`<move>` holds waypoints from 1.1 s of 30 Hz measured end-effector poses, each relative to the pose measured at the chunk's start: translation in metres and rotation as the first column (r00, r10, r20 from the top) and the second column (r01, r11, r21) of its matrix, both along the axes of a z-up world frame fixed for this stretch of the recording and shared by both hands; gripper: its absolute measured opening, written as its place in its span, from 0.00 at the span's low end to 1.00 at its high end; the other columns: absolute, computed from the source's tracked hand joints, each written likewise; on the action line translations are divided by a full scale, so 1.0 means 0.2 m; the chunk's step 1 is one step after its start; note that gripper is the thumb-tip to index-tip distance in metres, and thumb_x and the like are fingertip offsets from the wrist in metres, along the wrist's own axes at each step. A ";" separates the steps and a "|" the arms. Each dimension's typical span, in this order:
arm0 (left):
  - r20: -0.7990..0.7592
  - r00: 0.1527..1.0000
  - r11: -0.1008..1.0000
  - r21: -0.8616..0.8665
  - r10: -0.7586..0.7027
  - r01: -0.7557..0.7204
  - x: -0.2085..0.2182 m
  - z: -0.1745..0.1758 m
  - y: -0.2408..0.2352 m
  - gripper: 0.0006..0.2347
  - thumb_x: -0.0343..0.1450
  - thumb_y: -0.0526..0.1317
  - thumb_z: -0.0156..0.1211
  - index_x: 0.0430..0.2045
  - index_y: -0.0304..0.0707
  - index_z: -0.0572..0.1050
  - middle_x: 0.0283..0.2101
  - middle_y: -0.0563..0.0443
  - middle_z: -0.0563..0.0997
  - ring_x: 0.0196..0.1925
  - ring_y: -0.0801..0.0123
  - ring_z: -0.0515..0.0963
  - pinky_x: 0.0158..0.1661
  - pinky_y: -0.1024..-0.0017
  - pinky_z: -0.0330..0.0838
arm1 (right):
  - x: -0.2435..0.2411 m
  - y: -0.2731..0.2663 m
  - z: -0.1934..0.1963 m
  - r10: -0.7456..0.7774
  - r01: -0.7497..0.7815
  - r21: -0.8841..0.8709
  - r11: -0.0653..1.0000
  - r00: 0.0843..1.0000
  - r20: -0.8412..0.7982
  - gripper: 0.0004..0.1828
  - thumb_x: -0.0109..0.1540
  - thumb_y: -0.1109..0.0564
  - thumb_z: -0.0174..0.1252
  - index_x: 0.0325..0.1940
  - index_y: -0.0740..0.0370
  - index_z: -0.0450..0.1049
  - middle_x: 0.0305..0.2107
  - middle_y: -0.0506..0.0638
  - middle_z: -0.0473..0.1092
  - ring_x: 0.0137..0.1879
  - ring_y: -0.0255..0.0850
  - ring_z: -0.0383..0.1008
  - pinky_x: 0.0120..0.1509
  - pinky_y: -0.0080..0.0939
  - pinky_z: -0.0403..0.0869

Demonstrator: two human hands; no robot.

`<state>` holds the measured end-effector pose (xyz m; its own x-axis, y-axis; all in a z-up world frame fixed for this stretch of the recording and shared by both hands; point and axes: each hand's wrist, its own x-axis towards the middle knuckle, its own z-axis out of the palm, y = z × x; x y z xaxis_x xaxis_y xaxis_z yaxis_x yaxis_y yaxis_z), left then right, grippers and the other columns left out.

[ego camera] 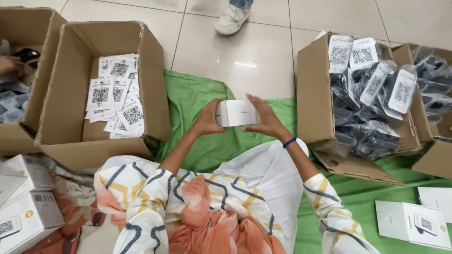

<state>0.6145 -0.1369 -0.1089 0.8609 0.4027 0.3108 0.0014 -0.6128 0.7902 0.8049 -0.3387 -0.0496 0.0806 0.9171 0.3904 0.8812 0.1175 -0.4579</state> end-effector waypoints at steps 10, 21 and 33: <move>0.040 0.999 0.999 0.007 -0.036 0.035 -0.04 -0.21 0.01 0.43 0.48 0.43 0.75 0.61 0.31 0.64 0.58 0.33 0.74 0.59 0.43 0.75 0.57 0.57 0.72 | -0.08 0.22 0.07 0.181 -0.026 -0.384 0.923 0.910 0.373 0.59 0.43 0.52 0.73 0.77 0.54 0.56 0.57 0.58 0.70 0.58 0.56 0.72 0.62 0.56 0.69; 0.126 0.991 0.993 0.098 0.052 -0.065 -0.13 0.00 0.05 0.43 0.54 0.44 0.81 0.65 0.36 0.65 0.63 0.38 0.74 0.66 0.47 0.74 0.65 0.56 0.69 | 0.07 0.13 0.25 -0.066 0.002 -0.267 0.964 0.971 -0.229 0.50 0.47 0.49 0.75 0.72 0.54 0.66 0.50 0.55 0.75 0.53 0.45 0.79 0.58 0.46 0.77; 0.102 0.984 0.959 -0.257 0.148 -0.118 -0.15 0.17 0.02 0.41 0.51 0.42 0.80 0.61 0.38 0.65 0.53 0.43 0.79 0.56 0.57 0.81 0.58 0.60 0.74 | 0.07 0.01 -0.11 -0.243 0.235 -0.130 0.963 0.558 -0.794 0.66 0.47 0.57 0.74 0.80 0.52 0.39 0.71 0.52 0.52 0.73 0.46 0.57 0.70 0.50 0.66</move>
<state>0.5840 -0.1333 -0.0754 0.7569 0.5889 0.2832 -0.0341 -0.3971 0.9171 0.8189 -0.3366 -0.0706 0.5715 0.8191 0.0488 0.1545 -0.0490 -0.9868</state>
